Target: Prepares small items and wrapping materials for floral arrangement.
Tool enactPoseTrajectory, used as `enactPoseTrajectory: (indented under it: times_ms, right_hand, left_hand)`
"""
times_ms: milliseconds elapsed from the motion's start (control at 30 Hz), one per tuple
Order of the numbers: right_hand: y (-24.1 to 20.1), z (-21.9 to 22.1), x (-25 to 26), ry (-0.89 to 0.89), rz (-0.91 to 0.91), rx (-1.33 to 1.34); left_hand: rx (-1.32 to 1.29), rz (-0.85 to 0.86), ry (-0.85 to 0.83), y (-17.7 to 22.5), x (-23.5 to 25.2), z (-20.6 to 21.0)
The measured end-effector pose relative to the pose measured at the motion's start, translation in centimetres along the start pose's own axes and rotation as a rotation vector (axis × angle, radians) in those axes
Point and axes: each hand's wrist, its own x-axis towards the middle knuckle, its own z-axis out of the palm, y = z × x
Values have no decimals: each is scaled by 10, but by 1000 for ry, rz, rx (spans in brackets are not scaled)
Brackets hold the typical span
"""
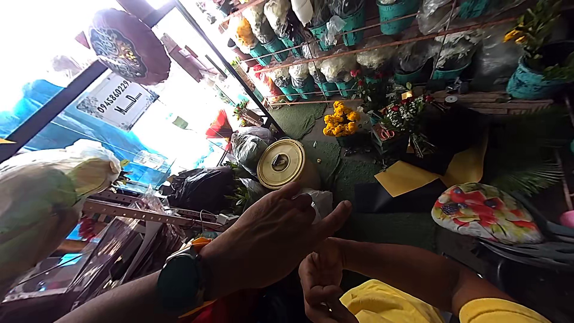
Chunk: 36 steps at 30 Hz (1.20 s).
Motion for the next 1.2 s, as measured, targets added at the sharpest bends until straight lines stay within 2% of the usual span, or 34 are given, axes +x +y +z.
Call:
enactPoseTrajectory:
  times_ms: [67, 133, 267, 400, 533, 633, 733, 833, 1000, 1100, 1200]
  right_hand:
    - [4, -8, -2, 11, 67, 15]
    - [19, -38, -14, -34, 190, 175]
    - [21, -54, -25, 31, 263, 218]
    - [11, -50, -23, 48, 293, 185]
    - [-18, -18, -7, 164, 301, -36]
    - [-20, -37, -9, 50, 282, -14]
    - [-23, -56, -13, 100, 317, 47]
    - [-41, -54, -9, 364, 331, -217]
    - [-42, -49, -17, 916, 245, -1010]
    - [-28, -47, -17, 1103, 83, -1241]
    - [-21, -47, -10, 1184, -22, -1378]
  left_hand:
    - [10, 14, 11, -1, 0, 3]
    - [23, 21, -1, -1, -1, 3]
    - [-13, 41, -91, -1, -6, 2]
    - [-123, 34, -146, -3, -13, -2]
    - [-81, 34, -151, -1, -17, -3]
    - [50, -34, -99, 6, -18, 1]
    - [214, -230, 78, 6, -20, 5]
    - [169, -445, 206, -9, -38, 12]
    - [-276, -765, 276, -9, -88, 57]
    - [-576, -898, 342, 11, -95, 95]
    - [-664, -957, 512, 35, -85, 123]
